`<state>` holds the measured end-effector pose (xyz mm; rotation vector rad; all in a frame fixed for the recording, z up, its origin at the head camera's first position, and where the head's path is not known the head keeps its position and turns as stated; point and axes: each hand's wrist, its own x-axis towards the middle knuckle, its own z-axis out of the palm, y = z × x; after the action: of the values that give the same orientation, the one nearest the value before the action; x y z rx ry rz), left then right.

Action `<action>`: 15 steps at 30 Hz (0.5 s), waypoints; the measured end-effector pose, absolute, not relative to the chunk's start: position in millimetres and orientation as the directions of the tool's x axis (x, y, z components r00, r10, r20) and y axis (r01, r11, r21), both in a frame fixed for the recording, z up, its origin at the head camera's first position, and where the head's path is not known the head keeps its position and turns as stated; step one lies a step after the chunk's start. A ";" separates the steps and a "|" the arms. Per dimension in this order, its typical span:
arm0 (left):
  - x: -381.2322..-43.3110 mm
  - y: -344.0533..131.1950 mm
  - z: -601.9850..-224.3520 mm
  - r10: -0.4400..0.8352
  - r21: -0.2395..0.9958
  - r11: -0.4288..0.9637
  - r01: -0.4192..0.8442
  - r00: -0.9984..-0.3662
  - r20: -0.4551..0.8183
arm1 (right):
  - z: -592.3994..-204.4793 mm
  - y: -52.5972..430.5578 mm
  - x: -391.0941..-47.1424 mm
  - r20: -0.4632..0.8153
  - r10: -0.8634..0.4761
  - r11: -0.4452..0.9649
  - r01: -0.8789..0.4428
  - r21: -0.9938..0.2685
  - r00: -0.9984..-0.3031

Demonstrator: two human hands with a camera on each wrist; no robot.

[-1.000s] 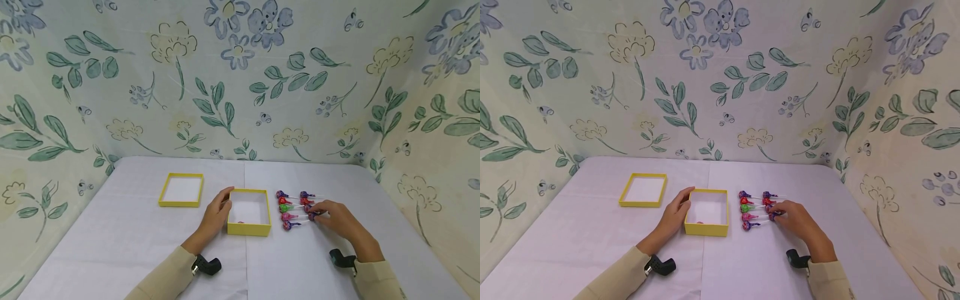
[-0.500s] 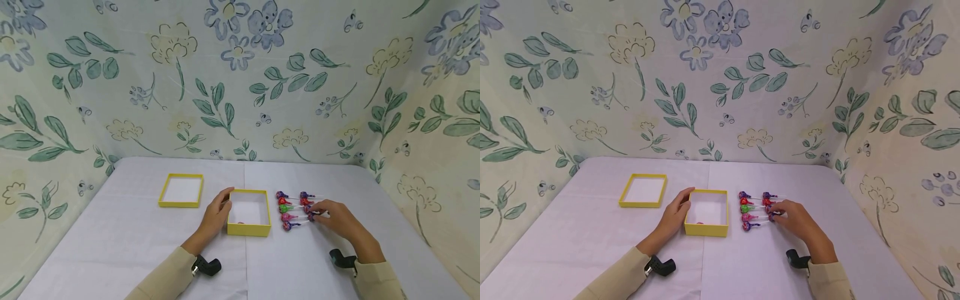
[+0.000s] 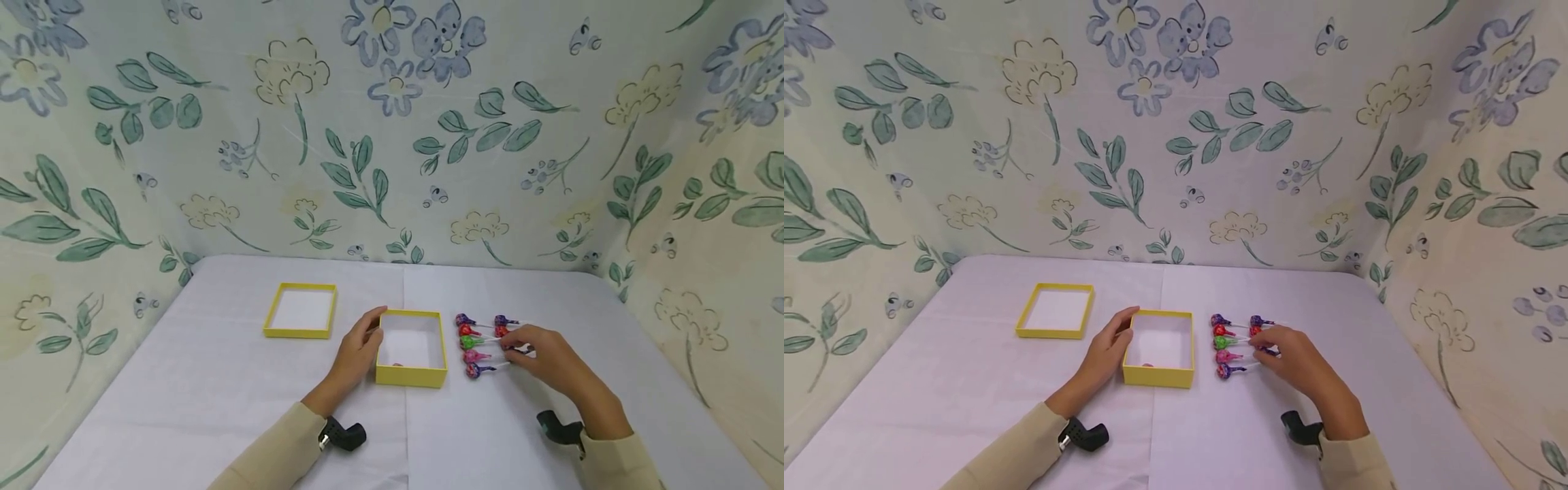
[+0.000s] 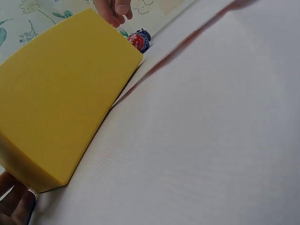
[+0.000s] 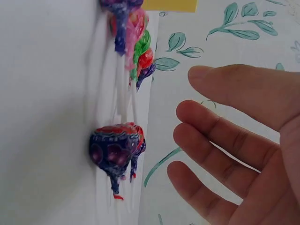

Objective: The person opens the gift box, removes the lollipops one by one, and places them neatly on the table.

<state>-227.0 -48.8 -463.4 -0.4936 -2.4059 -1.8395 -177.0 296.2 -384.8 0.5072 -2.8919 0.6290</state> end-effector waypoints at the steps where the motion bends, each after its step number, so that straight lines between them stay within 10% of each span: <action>1: -227.0 -48.5 -464.0 0.204 0.929 0.230 0.290 -0.948 0.245 | -383.3 293.5 -175.9 0.206 -0.304 0.851 -0.362 -0.380 -0.930; 15: -227.5 -47.6 -465.1 0.185 0.923 0.231 0.307 -0.945 0.268 | -363.0 252.9 -180.4 0.231 -0.365 0.813 -0.430 -0.392 -0.902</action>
<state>-227.5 -47.6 -465.1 -0.4783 -2.3828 -1.8265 -180.4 252.9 -363.0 0.6287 -2.8518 0.6686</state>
